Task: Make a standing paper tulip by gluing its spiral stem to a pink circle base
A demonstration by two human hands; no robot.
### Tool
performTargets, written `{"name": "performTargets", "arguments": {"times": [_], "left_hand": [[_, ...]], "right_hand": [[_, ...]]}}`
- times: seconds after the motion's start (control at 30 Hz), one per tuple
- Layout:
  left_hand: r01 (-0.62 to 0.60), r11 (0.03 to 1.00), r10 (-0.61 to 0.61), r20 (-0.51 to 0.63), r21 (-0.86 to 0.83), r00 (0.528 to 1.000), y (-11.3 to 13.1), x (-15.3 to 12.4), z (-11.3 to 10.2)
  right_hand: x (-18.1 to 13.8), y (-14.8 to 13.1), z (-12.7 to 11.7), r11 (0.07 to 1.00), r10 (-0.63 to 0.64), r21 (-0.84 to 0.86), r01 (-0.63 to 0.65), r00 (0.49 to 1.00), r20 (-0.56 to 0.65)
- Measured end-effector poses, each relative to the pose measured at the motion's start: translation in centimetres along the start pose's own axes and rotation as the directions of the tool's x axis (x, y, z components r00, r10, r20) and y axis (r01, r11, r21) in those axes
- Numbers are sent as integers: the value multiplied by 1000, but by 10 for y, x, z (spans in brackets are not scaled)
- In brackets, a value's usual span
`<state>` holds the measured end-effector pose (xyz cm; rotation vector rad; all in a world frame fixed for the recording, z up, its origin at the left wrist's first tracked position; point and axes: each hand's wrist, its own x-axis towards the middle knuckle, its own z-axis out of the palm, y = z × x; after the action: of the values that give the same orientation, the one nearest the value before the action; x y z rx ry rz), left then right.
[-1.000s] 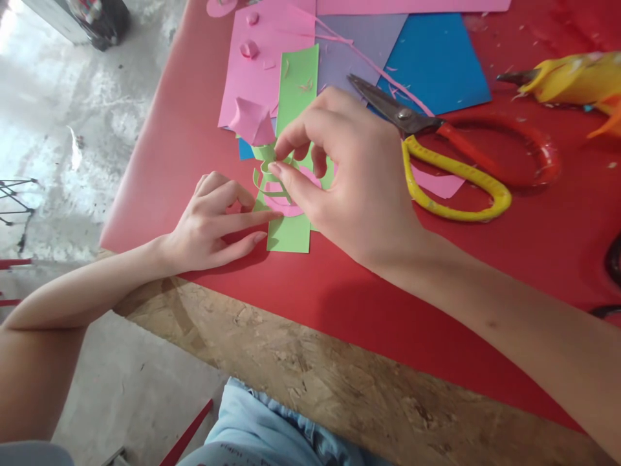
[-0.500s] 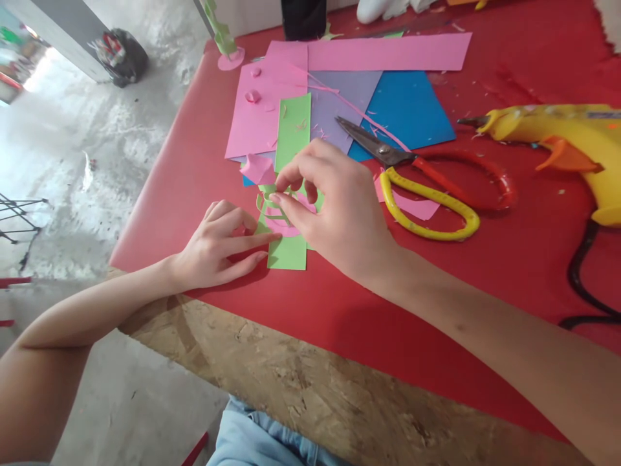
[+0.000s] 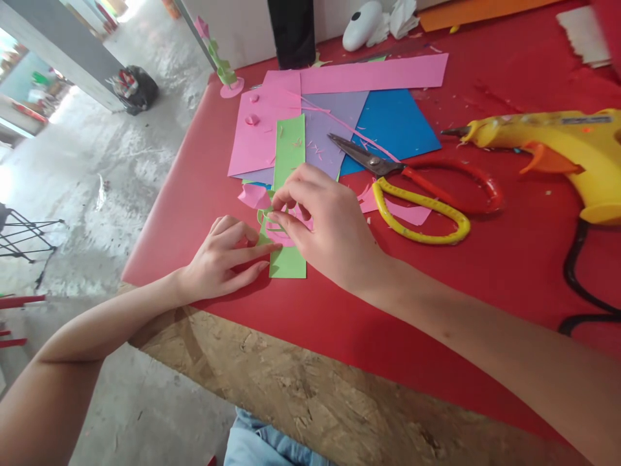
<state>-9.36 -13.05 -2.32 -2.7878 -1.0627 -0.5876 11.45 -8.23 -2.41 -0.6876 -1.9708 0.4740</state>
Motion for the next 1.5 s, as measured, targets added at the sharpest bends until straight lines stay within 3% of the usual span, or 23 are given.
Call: {"name": "performTargets", "arguments": {"times": [0.33,0.67,0.87,0.93,1.0,1.07,1.13,1.23,1.37,1.5], "left_hand": [[-21,1000,20,-26,-5,999,0,0,0],[5,998,-8,-61,-58,998,-1,-2,-1],[113,962,-179,-264,-249,948,-13,3,1],[152,904,-285,-299,-400,911,-23,9,4],[185,772,-398,-237,-608,886,-34,19,7],[244,595,-433,-50,-766,900,-43,36,9],[321,446,-379,149,-835,913,-48,55,10],[429,190,-304,363,-883,881,-47,80,10],[466,104,-275,425,-879,863,-38,89,10],[447,3,-211,436,-895,875,-32,84,14]], "right_hand": [[-1,-2,-2,997,74,-18,-73,995,70],[2,-4,-4,995,100,-27,-98,994,49],[3,-2,-6,997,74,-17,-73,996,50],[2,-2,-7,998,64,-13,-64,997,51],[3,-1,-7,999,47,-8,-46,998,46],[3,-1,-7,999,33,-7,-33,999,37],[3,-1,-7,999,32,-10,-32,999,32],[3,-1,-6,999,36,-10,-36,999,17],[3,0,-5,999,33,-21,-33,999,10],[4,1,-6,998,26,-48,-26,1000,10]]}}
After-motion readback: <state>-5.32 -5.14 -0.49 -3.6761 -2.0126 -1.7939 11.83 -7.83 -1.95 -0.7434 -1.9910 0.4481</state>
